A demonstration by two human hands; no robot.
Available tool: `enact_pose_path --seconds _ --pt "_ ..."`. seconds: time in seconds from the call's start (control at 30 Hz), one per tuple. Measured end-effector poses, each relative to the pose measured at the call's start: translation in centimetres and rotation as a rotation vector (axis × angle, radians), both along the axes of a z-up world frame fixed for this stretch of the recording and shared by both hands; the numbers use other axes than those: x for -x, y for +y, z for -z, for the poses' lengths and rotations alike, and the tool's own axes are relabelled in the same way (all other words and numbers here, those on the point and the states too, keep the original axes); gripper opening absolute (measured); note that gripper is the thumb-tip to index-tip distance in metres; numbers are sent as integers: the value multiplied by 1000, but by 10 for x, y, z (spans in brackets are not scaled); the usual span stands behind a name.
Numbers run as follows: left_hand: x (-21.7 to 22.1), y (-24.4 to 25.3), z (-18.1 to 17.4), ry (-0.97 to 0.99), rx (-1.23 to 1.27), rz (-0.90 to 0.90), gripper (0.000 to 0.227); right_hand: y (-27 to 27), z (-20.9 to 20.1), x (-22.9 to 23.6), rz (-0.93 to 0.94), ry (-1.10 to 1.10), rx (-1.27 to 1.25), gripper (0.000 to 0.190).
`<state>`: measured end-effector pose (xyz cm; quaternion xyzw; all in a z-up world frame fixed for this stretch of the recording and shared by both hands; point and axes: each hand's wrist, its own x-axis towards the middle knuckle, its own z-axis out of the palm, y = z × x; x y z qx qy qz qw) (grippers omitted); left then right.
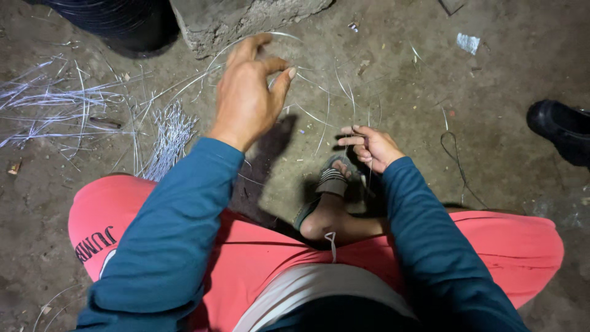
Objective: The person sits on the floor and repeatedly bends and cuts thin white wire into short segments using blue-handled pliers. The cut pieces are dropped onto the floor, forming a growing pile of wire scraps.
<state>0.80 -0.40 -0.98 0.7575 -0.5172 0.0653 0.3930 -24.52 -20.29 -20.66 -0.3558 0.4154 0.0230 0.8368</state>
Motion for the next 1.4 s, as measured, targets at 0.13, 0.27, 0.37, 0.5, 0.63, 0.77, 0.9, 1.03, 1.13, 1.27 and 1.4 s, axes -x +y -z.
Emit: enact_pose_path --seconds 0.13,0.27,0.37,0.5,0.63,0.77,0.9,1.03,1.13,1.27,1.4 --pt "11 5 -11 -378 -82 -122 12 6 -14 -5 -100 -24 165 30" --pt "27 -1 -17 -298 -199 -24 18 12 -23 -10 -56 -90 106 30" --pt "36 1 -14 -208 -230 -26 15 15 -29 -10 -1 -150 3 36" --pt "34 3 -13 -177 -253 -36 10 18 -38 -12 -78 -118 150 30" --pt "50 4 -8 -53 -357 -15 14 26 -40 -17 -121 -106 178 26" --pt "71 5 11 245 -578 40 17 38 -40 -25 -138 -166 178 25" --pt "70 -5 49 401 -695 138 24 49 -45 -30 -186 -238 166 24" --pt "61 -11 90 716 -720 127 26 60 -54 -37 -169 -284 115 23" --pt "55 -14 110 992 -631 93 27 63 -63 -39 -159 -288 162 23" --pt "41 -20 119 1291 -369 49 25 51 -74 -34 -55 -188 301 26" --pt "15 -23 104 1485 -228 46 24 40 -90 -38 216 113 944 29"
